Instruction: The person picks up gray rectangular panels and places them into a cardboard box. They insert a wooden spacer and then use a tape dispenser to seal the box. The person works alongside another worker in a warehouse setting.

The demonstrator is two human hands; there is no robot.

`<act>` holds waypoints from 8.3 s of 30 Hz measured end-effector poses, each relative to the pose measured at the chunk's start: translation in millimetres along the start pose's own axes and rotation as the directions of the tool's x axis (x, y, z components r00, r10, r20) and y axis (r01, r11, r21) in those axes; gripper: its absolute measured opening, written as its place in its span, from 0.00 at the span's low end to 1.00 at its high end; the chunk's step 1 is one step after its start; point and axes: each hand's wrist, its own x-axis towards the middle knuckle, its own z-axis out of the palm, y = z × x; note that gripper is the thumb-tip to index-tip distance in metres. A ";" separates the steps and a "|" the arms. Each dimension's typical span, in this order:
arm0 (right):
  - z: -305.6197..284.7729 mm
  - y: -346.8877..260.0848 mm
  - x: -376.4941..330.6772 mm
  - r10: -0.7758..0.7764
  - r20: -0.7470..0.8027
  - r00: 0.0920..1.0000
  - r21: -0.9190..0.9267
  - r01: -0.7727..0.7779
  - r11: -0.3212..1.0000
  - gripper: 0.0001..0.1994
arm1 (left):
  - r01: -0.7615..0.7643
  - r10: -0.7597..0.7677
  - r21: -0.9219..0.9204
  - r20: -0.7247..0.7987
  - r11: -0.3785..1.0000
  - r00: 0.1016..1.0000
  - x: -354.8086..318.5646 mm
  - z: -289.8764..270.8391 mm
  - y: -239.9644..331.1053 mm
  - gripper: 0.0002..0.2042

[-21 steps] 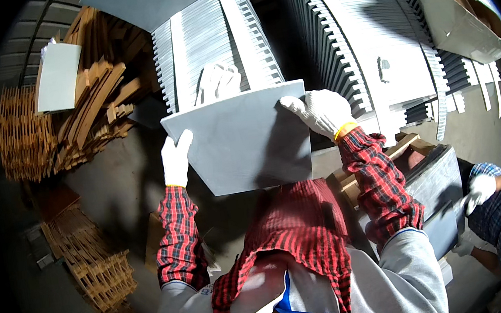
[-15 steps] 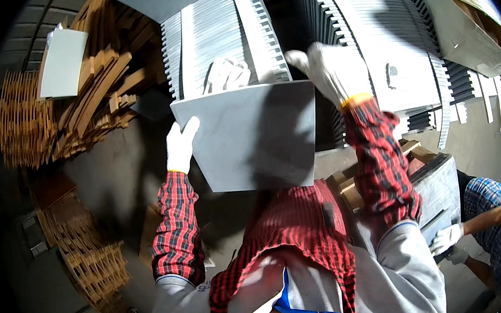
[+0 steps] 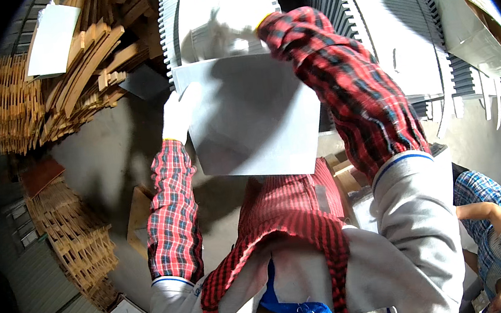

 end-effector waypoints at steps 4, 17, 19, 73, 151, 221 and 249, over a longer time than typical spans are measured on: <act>-116.9 56.3 -9.6 0.210 0.143 0.967 0.611 -0.253 0.750 0.14 | 0.034 -0.035 0.102 0.011 0.994 0.999 -0.5 -5.8 -6.2 0.22; -249.6 -180.4 -257.4 0.339 0.896 0.286 0.371 -0.062 -0.927 0.11 | -0.047 0.041 0.154 0.044 0.987 0.998 15.7 12.0 -7.7 0.31; -255.3 -183.4 -259.4 0.391 0.889 0.238 0.413 -0.046 -0.910 0.11 | -0.024 0.023 0.084 0.016 0.996 1.000 14.5 8.4 -14.8 0.31; -94.1 -159.8 47.2 0.481 0.054 0.875 0.580 -0.420 0.698 0.16 | 0.237 -0.602 -0.716 -0.308 0.656 0.736 -276.1 -74.4 -162.3 0.24; -187.4 -216.9 -2.0 0.329 0.004 0.944 0.774 -0.211 0.596 0.11 | 0.311 -0.310 -0.515 0.090 0.799 0.947 -257.3 -43.5 -123.3 0.21; -270.0 -263.9 18.9 0.267 0.388 0.882 0.914 -0.406 0.011 0.12 | 0.009 -0.103 -0.775 -0.073 0.631 0.992 -187.9 -133.0 -146.9 0.21; -185.3 -86.5 -201.7 0.761 0.632 0.149 0.243 -0.970 -0.012 0.22 | 0.347 -0.259 -0.384 0.261 0.856 0.930 -105.5 -32.2 -62.8 0.26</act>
